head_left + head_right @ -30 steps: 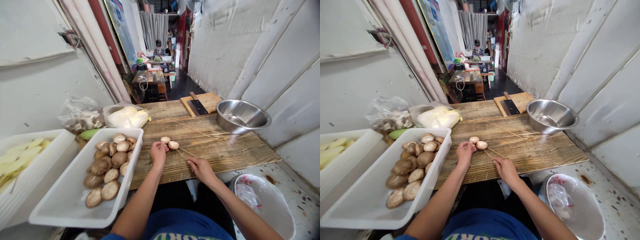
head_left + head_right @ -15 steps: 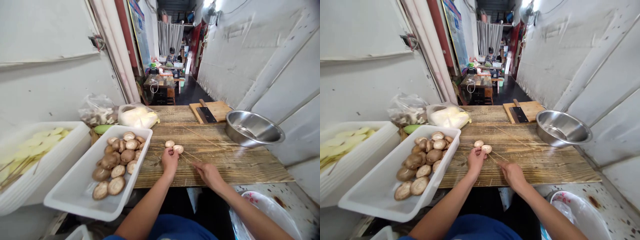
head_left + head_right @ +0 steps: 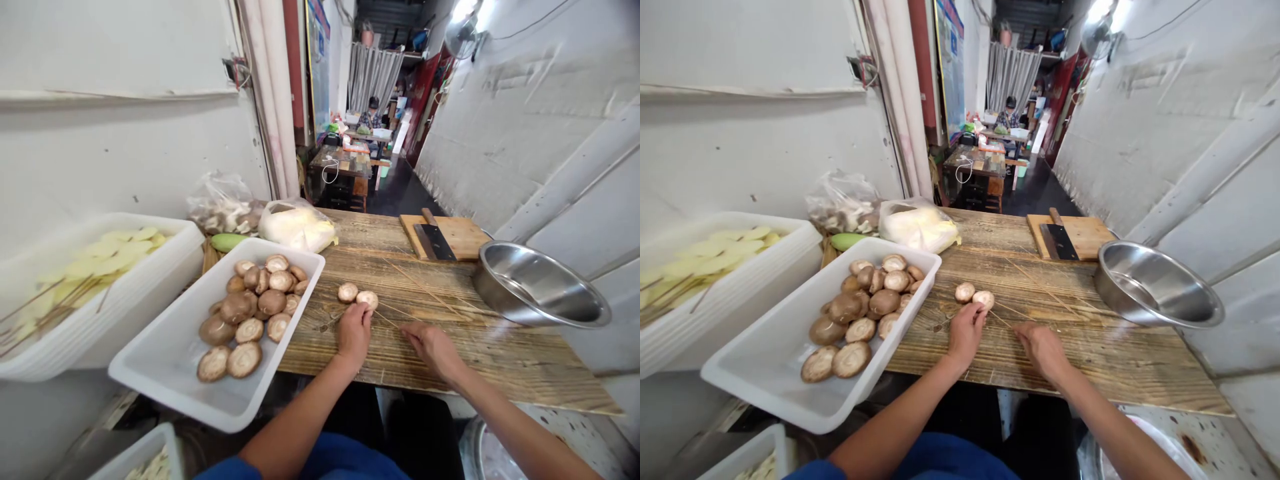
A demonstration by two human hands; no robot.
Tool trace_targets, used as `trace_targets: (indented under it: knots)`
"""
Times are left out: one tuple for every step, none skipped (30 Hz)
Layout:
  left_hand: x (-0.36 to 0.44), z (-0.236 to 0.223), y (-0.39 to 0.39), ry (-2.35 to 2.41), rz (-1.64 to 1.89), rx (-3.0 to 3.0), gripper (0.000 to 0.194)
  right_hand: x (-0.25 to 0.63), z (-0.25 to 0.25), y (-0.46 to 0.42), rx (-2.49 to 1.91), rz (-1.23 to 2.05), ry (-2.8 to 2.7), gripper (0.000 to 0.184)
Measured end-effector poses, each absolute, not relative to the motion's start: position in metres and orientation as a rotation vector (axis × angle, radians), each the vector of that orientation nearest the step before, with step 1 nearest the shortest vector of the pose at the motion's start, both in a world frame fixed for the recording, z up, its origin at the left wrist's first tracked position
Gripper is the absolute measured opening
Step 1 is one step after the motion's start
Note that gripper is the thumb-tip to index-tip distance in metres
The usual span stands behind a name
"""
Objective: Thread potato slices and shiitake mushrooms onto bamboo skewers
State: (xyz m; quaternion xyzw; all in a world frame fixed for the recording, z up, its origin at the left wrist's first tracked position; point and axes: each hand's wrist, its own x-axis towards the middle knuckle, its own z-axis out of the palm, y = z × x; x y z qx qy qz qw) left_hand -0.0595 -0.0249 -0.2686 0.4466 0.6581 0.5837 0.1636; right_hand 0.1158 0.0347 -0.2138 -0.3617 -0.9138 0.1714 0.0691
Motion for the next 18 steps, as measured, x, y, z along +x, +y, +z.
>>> trace_targets:
  knots:
    - [-0.059, -0.267, -0.026, 1.846, 1.695, 1.234, 0.016, 0.115, -0.213, 0.036, -1.094, 0.525, -2.736, 0.036]
    - [-0.059, -0.264, -0.028, 1.810, 1.714, 1.198, 0.017, 0.114, -0.212, 0.038, -1.101, 0.532, -2.717, 0.036]
    - [-0.058, -0.260, -0.030, 1.769, 1.727, 1.168, 0.019, 0.115, -0.210, 0.040, -1.108, 0.552, -2.691, 0.036]
    - [-0.057, -0.255, -0.032, 1.729, 1.740, 1.141, 0.024, 0.116, -0.207, 0.042, -1.115, 0.596, -2.660, 0.034]
    - [-0.057, -0.250, -0.035, 1.702, 1.765, 1.110, 0.029, 0.119, -0.203, 0.045, -1.122, 0.666, -2.623, 0.033]
    - [-0.057, -0.245, -0.038, 1.695, 1.803, 1.065, 0.033, 0.122, -0.198, 0.047, -1.131, 0.760, -2.577, 0.032]
    - [-0.057, -0.241, -0.041, 1.709, 1.856, 0.991, 0.037, 0.127, -0.192, 0.048, -1.144, 0.880, -2.523, 0.032]
    - [-0.058, -0.237, -0.043, 1.732, 1.918, 0.877, 0.039, 0.132, -0.185, 0.049, -1.165, 1.019, -2.456, 0.033]
    - [-0.060, -0.234, -0.044, 1.734, 1.969, 0.735, 0.041, 0.138, -0.179, 0.048, -1.191, 1.168, -2.376, 0.034]
    - [-0.062, -0.232, -0.044, 1.689, 1.987, 0.589, 0.043, 0.144, -0.173, 0.045, -1.218, 1.311, -2.292, 0.035]
    - [-0.064, -0.231, -0.044, 1.596, 1.959, 0.458, 0.045, 0.150, -0.168, 0.041, -1.239, 1.450, -2.206, 0.036]
    - [-0.065, -0.230, -0.043, 1.460, 1.886, 0.358, 0.046, 0.155, -0.164, 0.035, -1.255, 1.576, -2.123, 0.037]
    - [-0.066, -0.228, -0.043, 1.302, 1.787, 0.290, 0.046, 0.159, -0.161, 0.028, -1.263, 1.676, -2.049, 0.038]
    - [-0.066, -0.225, -0.042, 1.145, 1.689, 0.246, 0.045, 0.162, -0.160, 0.019, -1.266, 1.743, -1.984, 0.038]
    - [-0.066, -0.222, -0.041, 1.012, 1.613, 0.214, 0.044, 0.164, -0.160, 0.009, -1.264, 1.784, -1.926, 0.038]
    - [-0.064, -0.217, -0.041, 0.909, 1.572, 0.189, 0.042, 0.165, -0.161, -0.002, -1.260, 1.807, -1.874, 0.038]
    - [-0.061, -0.212, -0.042, 0.838, 1.563, 0.176, 0.040, 0.165, -0.163, -0.013, -1.257, 1.817, -1.820, 0.038]
    - [-0.057, -0.207, -0.043, 0.796, 1.577, 0.181, 0.038, 0.164, -0.166, -0.025, -1.251, 1.823, -1.771, 0.038]
